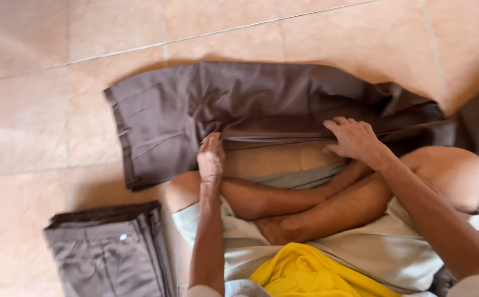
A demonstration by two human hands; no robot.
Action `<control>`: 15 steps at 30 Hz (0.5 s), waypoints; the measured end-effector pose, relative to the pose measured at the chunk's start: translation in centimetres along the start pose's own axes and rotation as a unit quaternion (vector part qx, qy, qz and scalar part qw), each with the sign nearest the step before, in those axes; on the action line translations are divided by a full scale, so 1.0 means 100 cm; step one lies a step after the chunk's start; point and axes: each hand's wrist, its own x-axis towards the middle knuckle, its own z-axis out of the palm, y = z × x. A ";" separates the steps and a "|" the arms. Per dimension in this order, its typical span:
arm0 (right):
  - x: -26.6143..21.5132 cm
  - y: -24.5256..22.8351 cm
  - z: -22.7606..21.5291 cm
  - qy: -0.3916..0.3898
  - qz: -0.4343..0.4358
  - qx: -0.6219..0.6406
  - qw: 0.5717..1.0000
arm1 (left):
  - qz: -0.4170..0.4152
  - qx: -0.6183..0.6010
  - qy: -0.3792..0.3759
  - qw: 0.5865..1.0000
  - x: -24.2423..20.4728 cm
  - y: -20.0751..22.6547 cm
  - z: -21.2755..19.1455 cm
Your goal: A person sitting on a tiled floor is neatly folding brown trousers and stacking them.
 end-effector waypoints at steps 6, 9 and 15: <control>0.007 0.017 -0.021 0.071 0.004 -0.188 0.980 | 0.008 0.039 0.050 0.998 0.000 -0.002 -0.002; -0.005 0.025 -0.053 0.152 0.020 -0.093 0.984 | 0.010 0.031 0.060 0.998 0.000 -0.004 -0.005; -0.009 0.041 -0.059 0.211 0.039 -0.125 0.969 | -0.018 0.031 0.124 0.992 0.006 -0.007 -0.006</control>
